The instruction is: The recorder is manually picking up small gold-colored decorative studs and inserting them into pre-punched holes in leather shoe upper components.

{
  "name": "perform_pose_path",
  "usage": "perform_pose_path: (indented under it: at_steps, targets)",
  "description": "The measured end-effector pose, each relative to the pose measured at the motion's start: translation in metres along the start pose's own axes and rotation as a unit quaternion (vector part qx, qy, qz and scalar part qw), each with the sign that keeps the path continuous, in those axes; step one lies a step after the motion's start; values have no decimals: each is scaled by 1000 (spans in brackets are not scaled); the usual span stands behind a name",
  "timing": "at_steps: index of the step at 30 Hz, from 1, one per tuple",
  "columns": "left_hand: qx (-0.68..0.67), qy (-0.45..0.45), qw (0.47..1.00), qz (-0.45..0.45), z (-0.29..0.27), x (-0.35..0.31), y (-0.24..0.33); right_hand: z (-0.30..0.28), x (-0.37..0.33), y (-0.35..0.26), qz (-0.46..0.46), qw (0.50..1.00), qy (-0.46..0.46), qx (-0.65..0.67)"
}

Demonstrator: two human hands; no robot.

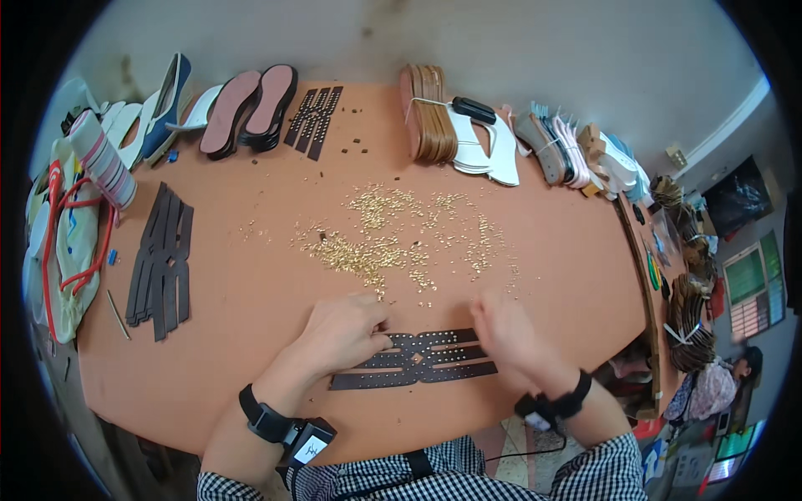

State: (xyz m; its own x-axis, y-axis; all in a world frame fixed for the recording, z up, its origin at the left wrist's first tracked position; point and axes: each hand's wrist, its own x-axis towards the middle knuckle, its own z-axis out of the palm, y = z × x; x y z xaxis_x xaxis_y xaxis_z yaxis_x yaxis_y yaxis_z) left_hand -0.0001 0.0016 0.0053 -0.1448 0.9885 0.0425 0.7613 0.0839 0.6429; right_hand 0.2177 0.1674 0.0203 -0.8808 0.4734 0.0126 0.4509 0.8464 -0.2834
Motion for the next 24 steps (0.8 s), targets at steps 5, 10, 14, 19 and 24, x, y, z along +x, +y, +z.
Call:
perform_pose_path:
  at_steps: [5, 10, 14, 19, 24]
  targets:
    - [7, 10, 1000, 6, 2, -2, -1, 10, -35, -65, -51, 995, -19, 85]
    - [8, 22, 1000, 15, 6, -3, -4, 19, -38, -66, -37, 997, -32, 60]
    - [11, 26, 999, 26, 6, -1, -5, 18, -37, -64, -38, 997, -45, 52]
    - [19, 34, 999, 25, 8, -1, -5, 17, -35, -68, -39, 997, -55, 41]
    - [4, 31, 999, 21, 6, -1, -4, 18, -34, -69, -40, 997, -70, 23]
